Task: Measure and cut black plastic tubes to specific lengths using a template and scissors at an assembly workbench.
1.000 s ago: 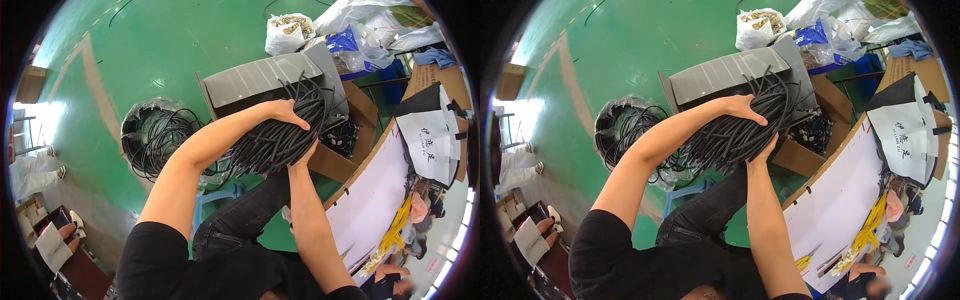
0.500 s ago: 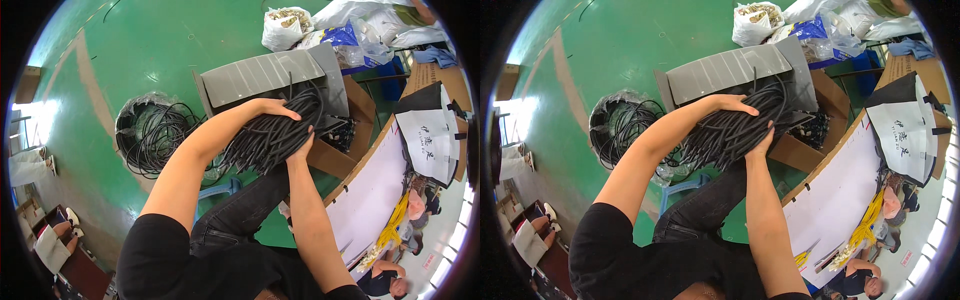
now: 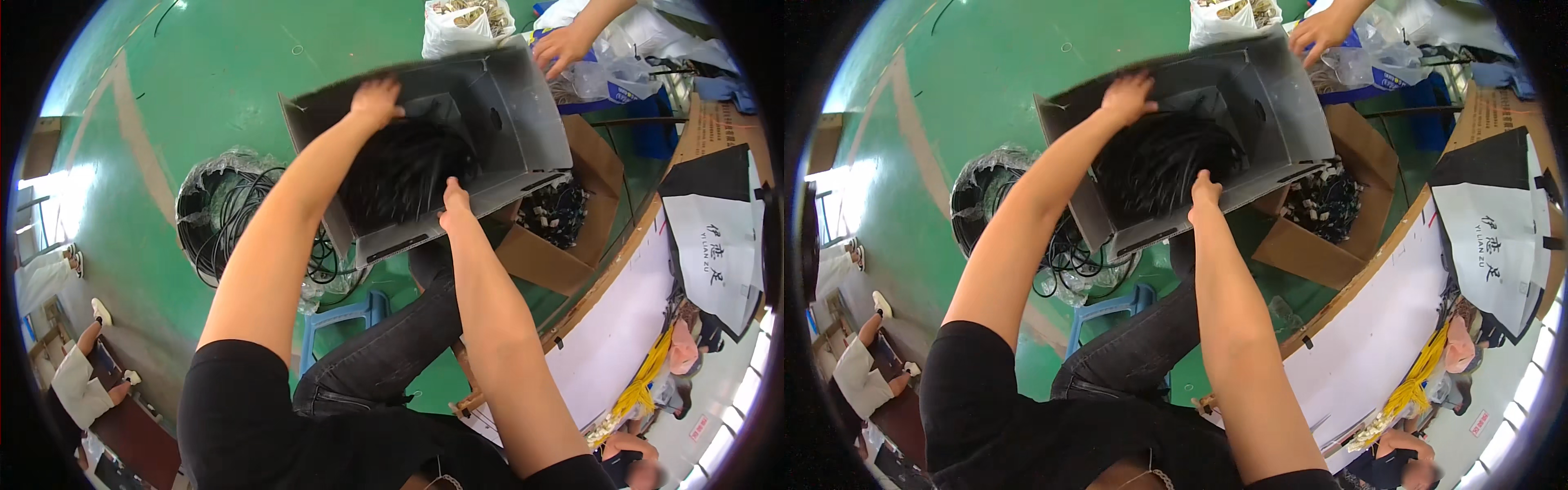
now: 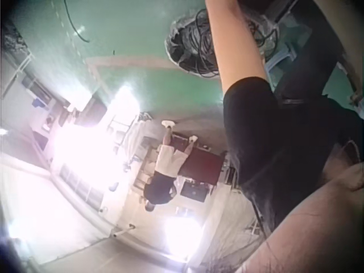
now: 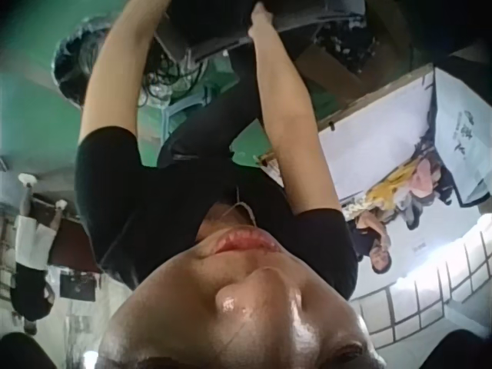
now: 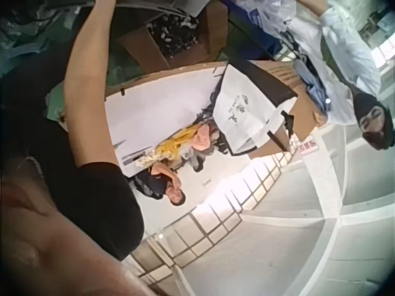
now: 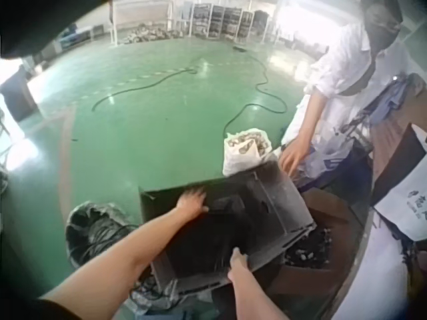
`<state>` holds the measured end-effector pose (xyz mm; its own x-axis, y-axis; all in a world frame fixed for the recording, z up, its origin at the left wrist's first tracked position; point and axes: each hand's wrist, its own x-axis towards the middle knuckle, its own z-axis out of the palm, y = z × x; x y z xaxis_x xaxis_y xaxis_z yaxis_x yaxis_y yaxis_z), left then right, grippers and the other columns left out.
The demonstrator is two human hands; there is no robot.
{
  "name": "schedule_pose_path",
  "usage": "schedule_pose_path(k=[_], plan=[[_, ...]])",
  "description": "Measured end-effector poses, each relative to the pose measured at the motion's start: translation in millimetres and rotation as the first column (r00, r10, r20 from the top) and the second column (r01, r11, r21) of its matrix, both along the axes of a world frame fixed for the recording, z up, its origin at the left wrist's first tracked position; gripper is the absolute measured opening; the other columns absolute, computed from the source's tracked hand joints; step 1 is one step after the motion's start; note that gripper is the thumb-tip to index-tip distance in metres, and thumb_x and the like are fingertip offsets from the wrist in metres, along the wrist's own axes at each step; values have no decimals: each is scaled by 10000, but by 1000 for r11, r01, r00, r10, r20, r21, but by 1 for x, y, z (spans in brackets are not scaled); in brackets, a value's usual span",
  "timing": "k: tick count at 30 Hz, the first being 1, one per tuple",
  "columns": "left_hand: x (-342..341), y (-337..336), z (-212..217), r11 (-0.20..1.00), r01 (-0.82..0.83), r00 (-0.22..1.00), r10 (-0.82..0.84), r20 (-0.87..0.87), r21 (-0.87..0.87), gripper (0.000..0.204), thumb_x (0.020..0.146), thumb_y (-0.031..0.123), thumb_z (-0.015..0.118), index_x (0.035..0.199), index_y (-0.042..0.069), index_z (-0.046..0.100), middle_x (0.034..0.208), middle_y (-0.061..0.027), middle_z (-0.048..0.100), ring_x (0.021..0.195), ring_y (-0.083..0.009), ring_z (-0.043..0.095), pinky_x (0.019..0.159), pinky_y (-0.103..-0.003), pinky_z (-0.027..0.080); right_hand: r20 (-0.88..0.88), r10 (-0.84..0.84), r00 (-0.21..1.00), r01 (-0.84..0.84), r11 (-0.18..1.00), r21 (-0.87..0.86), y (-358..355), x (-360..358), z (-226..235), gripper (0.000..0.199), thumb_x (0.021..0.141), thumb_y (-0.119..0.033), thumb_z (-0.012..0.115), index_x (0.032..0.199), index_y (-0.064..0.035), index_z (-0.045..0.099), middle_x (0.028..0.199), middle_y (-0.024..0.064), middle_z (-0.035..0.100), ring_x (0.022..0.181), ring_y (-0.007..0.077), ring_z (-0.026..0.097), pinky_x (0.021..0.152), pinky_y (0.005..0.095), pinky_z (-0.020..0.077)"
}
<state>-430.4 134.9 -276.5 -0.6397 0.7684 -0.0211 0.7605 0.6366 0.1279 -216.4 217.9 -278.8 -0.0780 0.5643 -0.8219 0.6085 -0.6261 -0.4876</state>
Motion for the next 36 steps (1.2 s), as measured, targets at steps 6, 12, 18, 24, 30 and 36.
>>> schedule_pose_path(k=[6,12,18,24,30,36], plan=[[-12,-44,19,1000,12,978,-14,210,15,350,848,344,489,1045,73,590,1208,-156,487,1062,-331,505,885,-413,415,-440,284,852,-371,921,-124,12,-8,18,347,842,-285,558,1056,-18,504,1088,175,532,981,310,548,832,421,468],[104,-152,119,527,-234,972,101,213,817,177,838,20,488,986,26,584,1021,-141,567,956,-298,550,807,-306,436,-614,522,592,-575,807,132,88,0,159,401,900,-281,475,1146,35,478,1152,192,524,1063,261,529,934,373,421],[228,-354,-9,592,-709,688,464,558,383,212,807,1,487,996,37,574,985,-150,548,951,-308,538,814,-349,438,-318,763,562,-525,626,576,61,108,317,512,918,-294,376,1313,26,316,1312,188,383,1216,267,374,1033,355,279],[352,-401,-103,774,-612,482,529,698,-165,324,736,131,576,1060,135,575,1227,-219,409,1031,-390,506,893,-411,431,143,498,855,-315,282,906,-39,237,321,412,911,-180,387,1251,53,369,1271,190,416,1090,315,477,915,396,416],[286,-348,-197,727,-551,222,601,767,-410,454,682,445,652,1116,338,577,1394,-257,213,1270,-369,288,1022,-417,304,454,499,738,-558,73,827,-121,279,262,417,930,-179,354,1274,56,343,1311,201,369,1139,313,451,962,407,362],[231,-340,-243,516,-672,-248,518,819,-531,596,759,355,650,1254,72,472,1286,-104,457,1186,-208,416,993,-369,307,635,456,623,-691,-59,720,-142,273,235,548,913,-347,352,1299,41,314,1366,243,252,1271,357,263,1028,433,241]])
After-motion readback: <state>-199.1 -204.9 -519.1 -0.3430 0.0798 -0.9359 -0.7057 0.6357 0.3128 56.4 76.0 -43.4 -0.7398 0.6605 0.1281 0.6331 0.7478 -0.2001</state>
